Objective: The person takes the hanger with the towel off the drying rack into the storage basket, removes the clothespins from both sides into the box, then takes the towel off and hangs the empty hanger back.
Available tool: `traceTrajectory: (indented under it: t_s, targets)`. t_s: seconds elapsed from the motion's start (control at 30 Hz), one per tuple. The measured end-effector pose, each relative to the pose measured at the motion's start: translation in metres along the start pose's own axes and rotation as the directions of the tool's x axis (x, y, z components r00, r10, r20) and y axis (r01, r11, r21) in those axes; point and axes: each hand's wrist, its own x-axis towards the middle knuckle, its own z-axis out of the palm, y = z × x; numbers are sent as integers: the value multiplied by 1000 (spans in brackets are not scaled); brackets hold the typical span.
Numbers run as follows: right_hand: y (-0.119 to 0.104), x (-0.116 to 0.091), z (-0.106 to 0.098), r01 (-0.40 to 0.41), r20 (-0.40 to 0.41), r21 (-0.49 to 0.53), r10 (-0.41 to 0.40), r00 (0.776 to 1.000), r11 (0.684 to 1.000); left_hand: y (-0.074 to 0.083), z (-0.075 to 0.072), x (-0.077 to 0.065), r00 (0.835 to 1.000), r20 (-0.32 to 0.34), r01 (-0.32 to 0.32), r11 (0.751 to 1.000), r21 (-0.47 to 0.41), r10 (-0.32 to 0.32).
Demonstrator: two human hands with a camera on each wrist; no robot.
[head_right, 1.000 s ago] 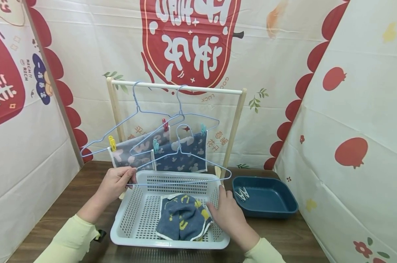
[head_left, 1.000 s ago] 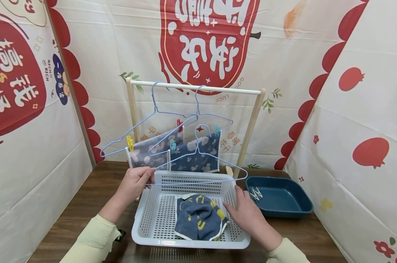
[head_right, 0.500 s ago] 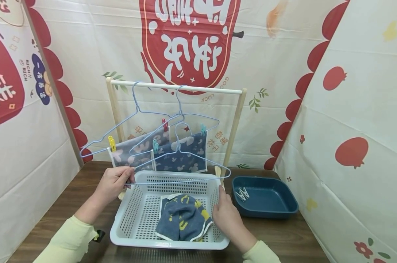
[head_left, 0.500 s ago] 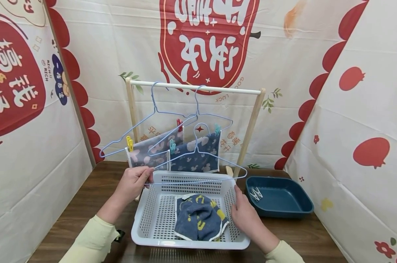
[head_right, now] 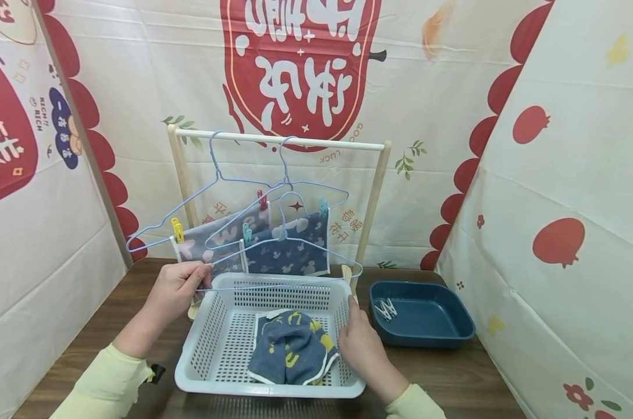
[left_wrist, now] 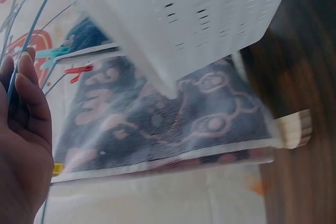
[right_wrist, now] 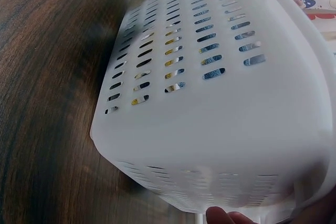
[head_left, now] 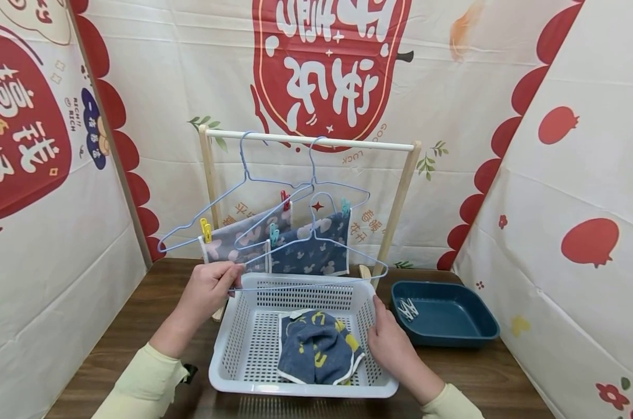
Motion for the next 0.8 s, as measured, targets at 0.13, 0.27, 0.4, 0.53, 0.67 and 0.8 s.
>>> traceTrajectory:
  t_s: [0.13,0.27,0.4,0.53,0.67,0.8]
  targets:
    - [0,0,0,-12,8,16,11,1000,1000,10,-6,6,998,-49,-24,998,57,27]
    - [-1,1,1,-26,16,31,26,1000,999,21,-10,13,993,-92,-64,992,107,73]
    - [-1,0,0,-21,10,25,21,1000,999,33,-14,20,985,-115,-114,982,152,132]
    - [-1,0,0,-12,9,20,12,1000,1000,45,-19,29,977,-123,-150,972,181,174]
    - [-1,0,0,-13,17,32,13,1000,999,53,-21,41,976,-133,-144,967,210,174]
    - [-1,-1,-1,-16,18,36,16,1000,999,59,-21,54,977,-154,-107,965,237,146]
